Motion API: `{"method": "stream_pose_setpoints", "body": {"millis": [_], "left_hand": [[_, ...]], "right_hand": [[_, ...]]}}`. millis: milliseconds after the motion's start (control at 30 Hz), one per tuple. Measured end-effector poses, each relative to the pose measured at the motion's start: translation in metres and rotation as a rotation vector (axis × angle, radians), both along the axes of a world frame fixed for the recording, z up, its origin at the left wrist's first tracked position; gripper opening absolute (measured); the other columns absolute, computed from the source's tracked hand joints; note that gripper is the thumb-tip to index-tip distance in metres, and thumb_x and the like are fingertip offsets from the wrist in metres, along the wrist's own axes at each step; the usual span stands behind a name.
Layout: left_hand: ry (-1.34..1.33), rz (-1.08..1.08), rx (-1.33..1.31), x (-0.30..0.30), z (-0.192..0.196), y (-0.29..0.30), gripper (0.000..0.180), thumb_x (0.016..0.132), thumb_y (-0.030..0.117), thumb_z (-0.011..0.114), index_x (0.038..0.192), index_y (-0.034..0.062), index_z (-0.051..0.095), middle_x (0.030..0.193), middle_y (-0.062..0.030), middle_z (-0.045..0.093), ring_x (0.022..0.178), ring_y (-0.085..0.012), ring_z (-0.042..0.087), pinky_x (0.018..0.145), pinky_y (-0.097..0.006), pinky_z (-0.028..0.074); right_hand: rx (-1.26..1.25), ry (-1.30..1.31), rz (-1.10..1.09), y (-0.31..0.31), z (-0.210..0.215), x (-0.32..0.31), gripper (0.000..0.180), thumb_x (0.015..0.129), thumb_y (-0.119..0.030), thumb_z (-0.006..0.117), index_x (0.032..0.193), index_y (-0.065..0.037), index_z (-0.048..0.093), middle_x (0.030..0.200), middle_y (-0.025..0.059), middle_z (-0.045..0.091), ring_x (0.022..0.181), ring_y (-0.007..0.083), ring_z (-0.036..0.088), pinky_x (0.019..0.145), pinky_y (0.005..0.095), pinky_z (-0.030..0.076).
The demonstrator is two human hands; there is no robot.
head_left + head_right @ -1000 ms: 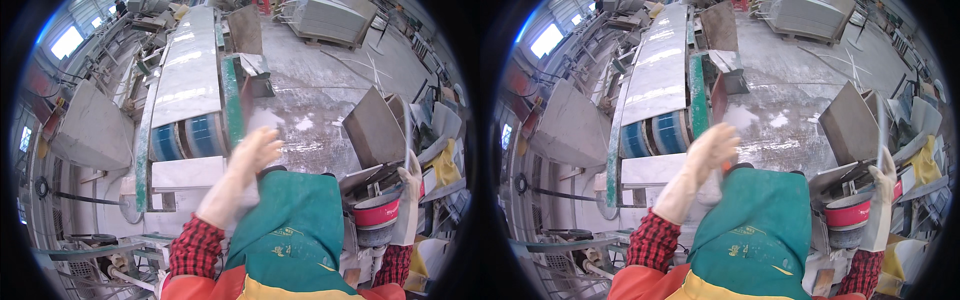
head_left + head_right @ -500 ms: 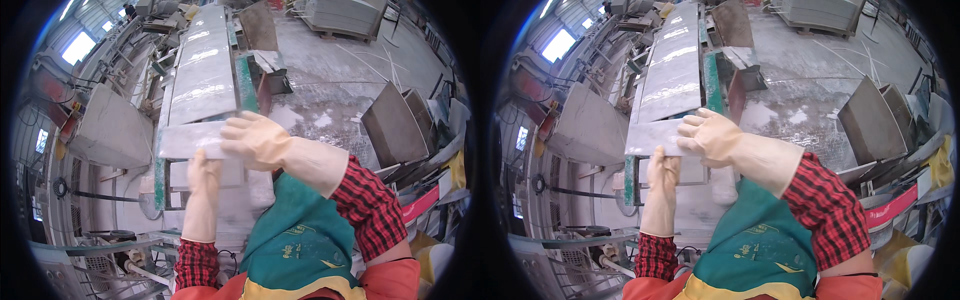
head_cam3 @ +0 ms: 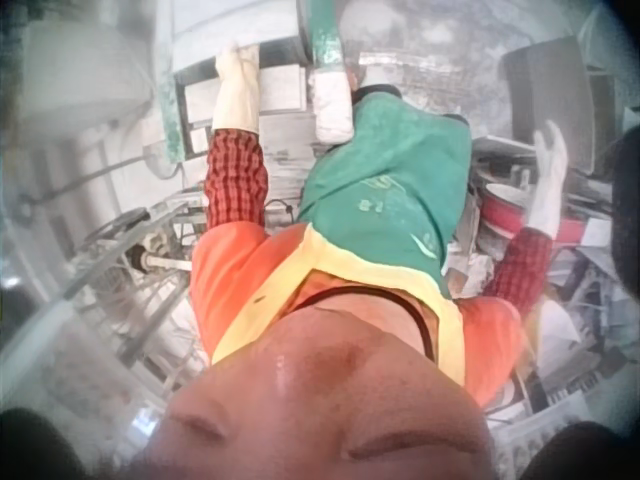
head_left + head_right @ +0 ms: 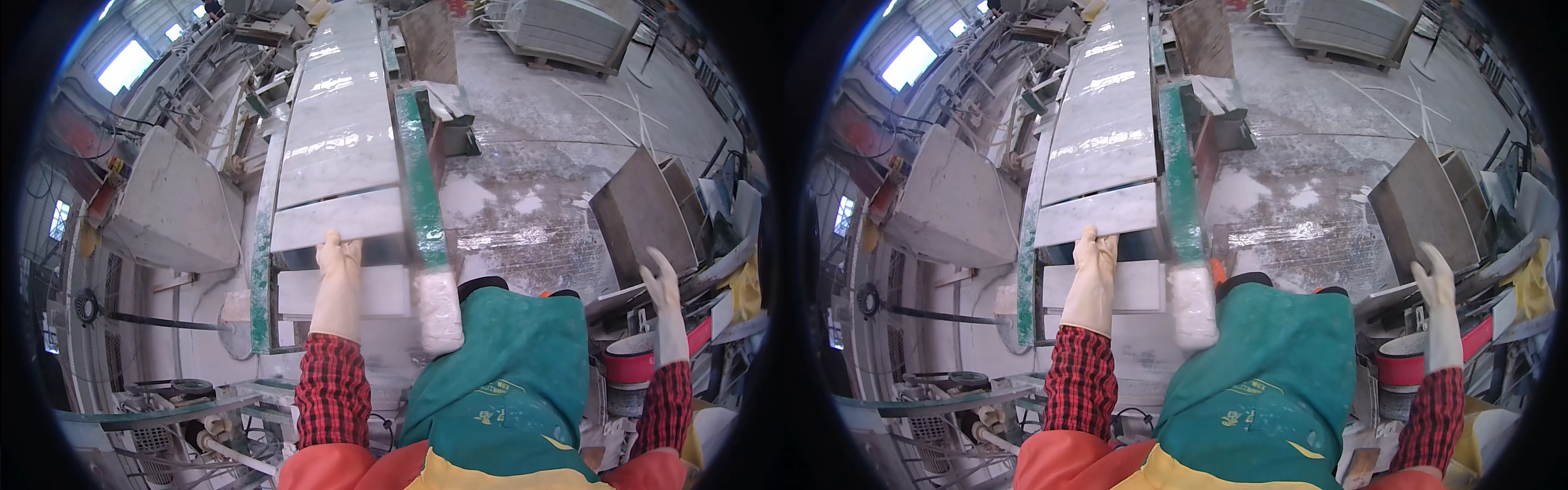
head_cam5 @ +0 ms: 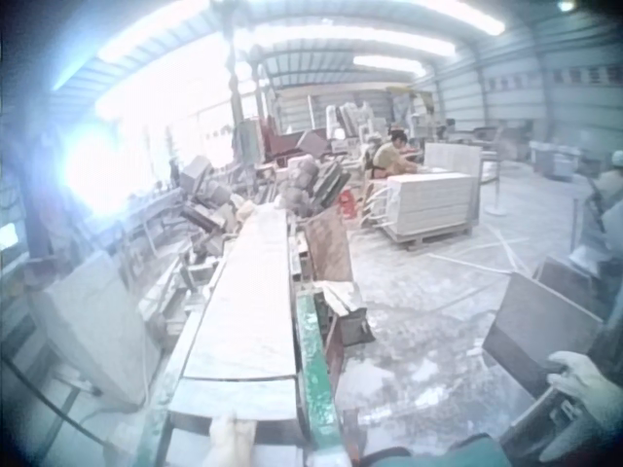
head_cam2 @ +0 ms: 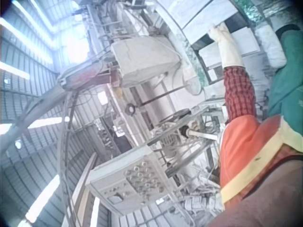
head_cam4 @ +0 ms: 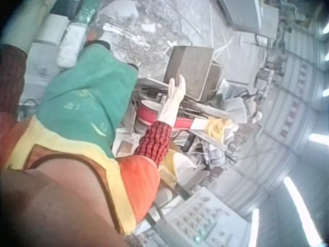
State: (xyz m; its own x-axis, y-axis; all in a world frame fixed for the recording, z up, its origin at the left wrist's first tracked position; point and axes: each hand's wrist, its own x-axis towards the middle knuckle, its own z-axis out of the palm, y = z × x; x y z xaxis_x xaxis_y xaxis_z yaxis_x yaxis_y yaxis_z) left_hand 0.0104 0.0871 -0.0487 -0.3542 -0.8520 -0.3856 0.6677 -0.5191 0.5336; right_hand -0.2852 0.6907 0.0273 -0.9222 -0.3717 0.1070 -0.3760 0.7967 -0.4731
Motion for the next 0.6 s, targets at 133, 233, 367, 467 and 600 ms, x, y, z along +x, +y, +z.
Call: {"method": "stream_pose_setpoints", "body": {"millis": [133, 233, 367, 467, 600], "left_hand": [[-0.027, 0.001, 0.013, -0.017, -0.003, -0.001, 0.041, 0.102, -0.001, 0.039, 0.143, 0.0004, 0.031, 0.148, -0.0249, 0.039, 0.135, -0.0454, 0.044, 0.107, -0.068, 0.043], [-0.001, 0.013, 0.05, -0.016, -0.015, -0.013, 0.046, 0.1, -0.005, 0.039, 0.145, 0.0033, 0.031, 0.148, -0.023, 0.038, 0.133, -0.0445, 0.045, 0.102, -0.069, 0.047], [0.009, 0.002, 0.092, -0.021, -0.032, -0.031, 0.049, 0.098, -0.007, 0.039, 0.146, 0.0039, 0.03, 0.147, -0.0227, 0.037, 0.13, -0.0448, 0.047, 0.097, -0.07, 0.05], [-0.055, -0.007, 0.062, -0.022, -0.027, -0.032, 0.042, 0.103, 0.002, 0.039, 0.144, -0.0042, 0.03, 0.149, -0.0255, 0.038, 0.133, -0.0453, 0.046, 0.104, -0.069, 0.046], [-0.069, -0.01, 0.073, -0.025, -0.012, -0.029, 0.039, 0.106, 0.006, 0.037, 0.142, -0.0078, 0.032, 0.148, -0.0259, 0.041, 0.134, -0.045, 0.046, 0.107, -0.064, 0.046]], "right_hand": [[-0.147, -0.1, -0.244, 0.144, -0.03, 0.013, 0.049, 0.091, -0.006, 0.066, 0.138, 0.0, 0.055, 0.134, 0.0158, 0.061, 0.127, 0.0239, 0.055, 0.109, 0.0333, 0.04], [-0.106, -0.121, -0.359, 0.171, -0.026, 0.044, 0.049, 0.091, -0.008, 0.066, 0.139, -0.001, 0.055, 0.136, 0.0146, 0.06, 0.128, 0.0243, 0.054, 0.111, 0.0342, 0.038], [-0.198, -0.137, -0.341, 0.195, -0.046, 0.059, 0.048, 0.092, -0.012, 0.066, 0.139, -0.004, 0.057, 0.138, 0.0129, 0.06, 0.13, 0.0248, 0.053, 0.113, 0.0351, 0.036], [-0.113, -0.128, -0.367, 0.157, -0.029, 0.076, 0.046, 0.093, -0.013, 0.066, 0.137, -0.007, 0.059, 0.138, 0.0124, 0.06, 0.132, 0.0252, 0.052, 0.113, 0.0352, 0.035], [-0.145, -0.129, -0.341, 0.142, -0.023, 0.081, 0.046, 0.093, -0.012, 0.066, 0.138, -0.007, 0.058, 0.138, 0.0128, 0.06, 0.133, 0.0248, 0.05, 0.114, 0.0349, 0.034]]}}
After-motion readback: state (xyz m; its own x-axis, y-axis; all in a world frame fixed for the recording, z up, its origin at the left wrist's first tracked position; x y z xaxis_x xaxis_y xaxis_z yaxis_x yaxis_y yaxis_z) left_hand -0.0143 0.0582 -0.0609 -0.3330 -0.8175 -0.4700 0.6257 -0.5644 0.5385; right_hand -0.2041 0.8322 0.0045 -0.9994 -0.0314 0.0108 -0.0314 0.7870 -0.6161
